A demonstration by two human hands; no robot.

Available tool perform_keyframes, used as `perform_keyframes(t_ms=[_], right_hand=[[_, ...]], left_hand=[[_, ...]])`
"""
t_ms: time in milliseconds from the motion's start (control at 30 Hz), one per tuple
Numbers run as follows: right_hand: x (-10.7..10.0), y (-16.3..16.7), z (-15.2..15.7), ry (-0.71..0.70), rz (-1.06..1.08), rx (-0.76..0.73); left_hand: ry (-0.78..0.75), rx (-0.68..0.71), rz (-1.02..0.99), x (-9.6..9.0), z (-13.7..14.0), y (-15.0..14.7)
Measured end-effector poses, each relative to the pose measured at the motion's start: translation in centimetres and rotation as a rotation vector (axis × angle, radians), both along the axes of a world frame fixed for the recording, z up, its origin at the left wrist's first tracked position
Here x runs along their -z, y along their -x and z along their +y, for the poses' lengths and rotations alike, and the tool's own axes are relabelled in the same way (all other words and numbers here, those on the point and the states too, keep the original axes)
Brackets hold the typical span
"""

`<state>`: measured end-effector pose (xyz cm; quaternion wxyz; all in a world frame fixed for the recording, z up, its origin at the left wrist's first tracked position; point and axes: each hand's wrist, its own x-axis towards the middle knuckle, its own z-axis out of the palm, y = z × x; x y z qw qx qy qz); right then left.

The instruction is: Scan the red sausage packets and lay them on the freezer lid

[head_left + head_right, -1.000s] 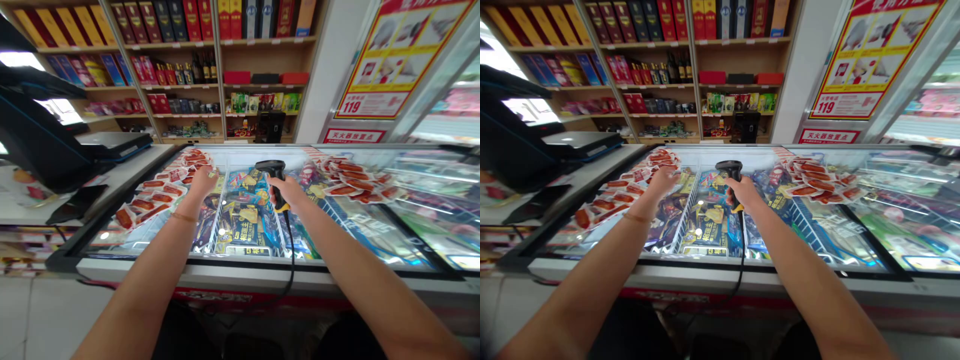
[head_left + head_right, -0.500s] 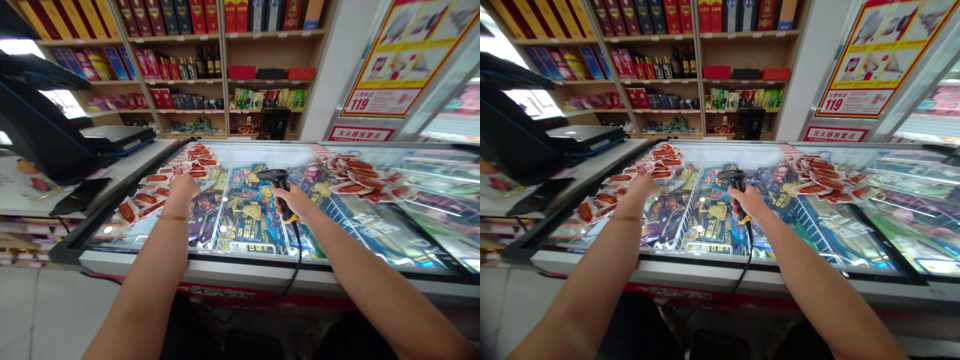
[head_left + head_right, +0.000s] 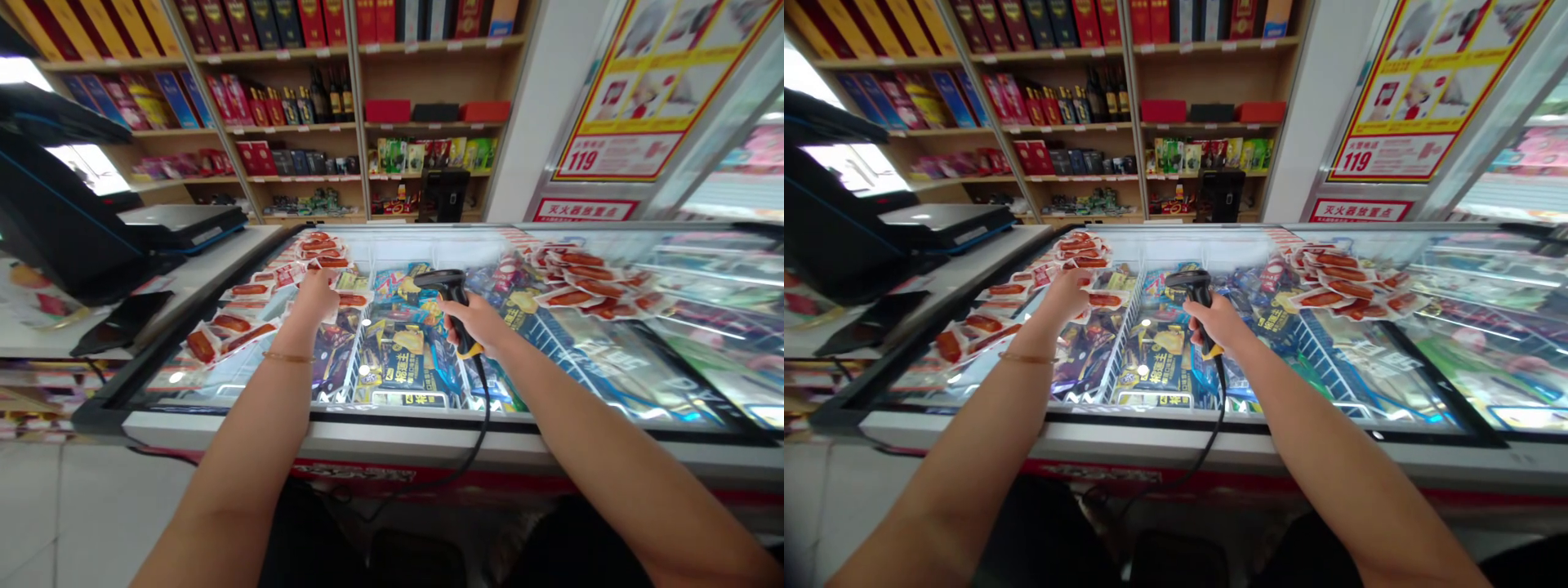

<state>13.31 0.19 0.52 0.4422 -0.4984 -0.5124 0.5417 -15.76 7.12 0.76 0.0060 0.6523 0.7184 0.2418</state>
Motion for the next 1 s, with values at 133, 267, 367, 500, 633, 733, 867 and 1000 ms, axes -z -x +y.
perform_keyframes(t_ms=[133, 267, 367, 500, 633, 733, 867, 1000], right_hand=[[-0.2, 0.2, -0.2, 0.009, -0.010, 0.011], [-0.1, 0.2, -0.2, -0.007, -0.020, -0.006], [-0.1, 0.1, -0.2, -0.017, -0.026, -0.006], [-0.2, 0.2, -0.3, -0.002, -0.053, -0.006], [-0.3, 0.3, -0.5, -0.012, -0.068, -0.017], [-0.3, 0.2, -0.6, -0.025, -0.071, -0.023], [-0.3, 0.2, -0.5, -0.026, -0.063, -0.015], [0.0, 0.1, -0.2, -0.039, -0.026, -0.005]], left_hand=[[0.092, 0.042, 0.131, 1.0, 0.5, 0.5], [0.195, 0.122, 0.166, 1.0, 0.0, -0.5], [0.209, 0.177, 0.033, 0.7, -0.7, -1.3], [0.224, 0.208, -0.051, 0.3, -1.3, -1.9], [0.160, 0.221, -0.093, 0.3, -1.4, -2.7], [0.102, 0.251, -0.286, 1.1, -0.9, -3.9], [0.134, 0.270, -0.676, 2.7, 0.2, -5.9], [0.047, 0.196, -0.949, 3.0, 1.7, -7.5]])
